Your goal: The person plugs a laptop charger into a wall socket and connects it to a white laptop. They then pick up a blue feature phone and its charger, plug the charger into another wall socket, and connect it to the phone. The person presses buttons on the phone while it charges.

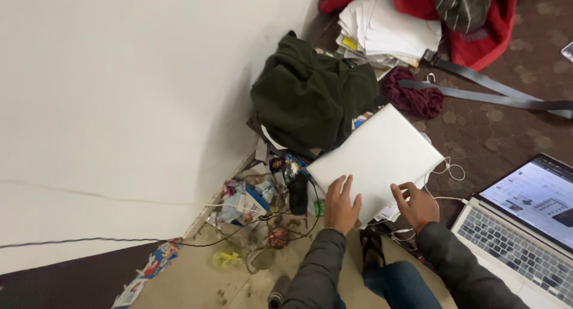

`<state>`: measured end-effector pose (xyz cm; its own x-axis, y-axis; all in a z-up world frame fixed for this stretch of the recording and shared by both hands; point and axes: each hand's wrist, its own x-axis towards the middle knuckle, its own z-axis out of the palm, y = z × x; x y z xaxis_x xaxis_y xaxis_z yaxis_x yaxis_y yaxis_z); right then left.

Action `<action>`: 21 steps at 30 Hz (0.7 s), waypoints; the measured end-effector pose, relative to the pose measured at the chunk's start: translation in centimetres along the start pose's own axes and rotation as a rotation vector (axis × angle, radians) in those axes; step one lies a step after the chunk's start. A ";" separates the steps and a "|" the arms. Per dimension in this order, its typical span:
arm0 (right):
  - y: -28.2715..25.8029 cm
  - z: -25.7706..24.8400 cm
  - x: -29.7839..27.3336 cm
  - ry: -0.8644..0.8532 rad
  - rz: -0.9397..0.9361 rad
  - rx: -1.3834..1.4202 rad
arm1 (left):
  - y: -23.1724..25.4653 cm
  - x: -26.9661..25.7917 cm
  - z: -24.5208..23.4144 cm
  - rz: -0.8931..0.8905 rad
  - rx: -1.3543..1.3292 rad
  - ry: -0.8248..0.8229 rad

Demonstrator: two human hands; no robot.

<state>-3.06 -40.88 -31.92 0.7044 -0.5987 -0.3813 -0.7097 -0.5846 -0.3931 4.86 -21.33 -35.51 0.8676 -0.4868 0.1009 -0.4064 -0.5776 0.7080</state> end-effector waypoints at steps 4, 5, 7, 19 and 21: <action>-1.2 -2.1 -3.1 0.075 -0.214 0.114 | 1.0 -0.8 -3.0 0.027 -0.009 0.021; -1.2 -2.7 -4.1 0.063 -0.223 0.097 | 1.4 -1.2 -4.3 0.030 -0.019 0.030; -1.7 -4.2 -5.8 0.027 -0.344 0.238 | 1.8 -2.2 -8.8 0.071 -0.005 0.098; -19.8 -9.2 -18.7 0.026 -0.832 0.324 | 5.1 -13.3 -47.0 0.089 0.455 0.781; -25.0 -10.4 -20.7 -0.004 -1.014 0.348 | 5.9 -14.7 -50.9 0.094 0.478 0.854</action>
<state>-0.02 -19.63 -5.50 0.9635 0.0809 0.2551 0.2491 -0.6191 -0.7447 4.27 15.76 2.77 0.6647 -0.0160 0.7469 -0.3946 -0.8565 0.3328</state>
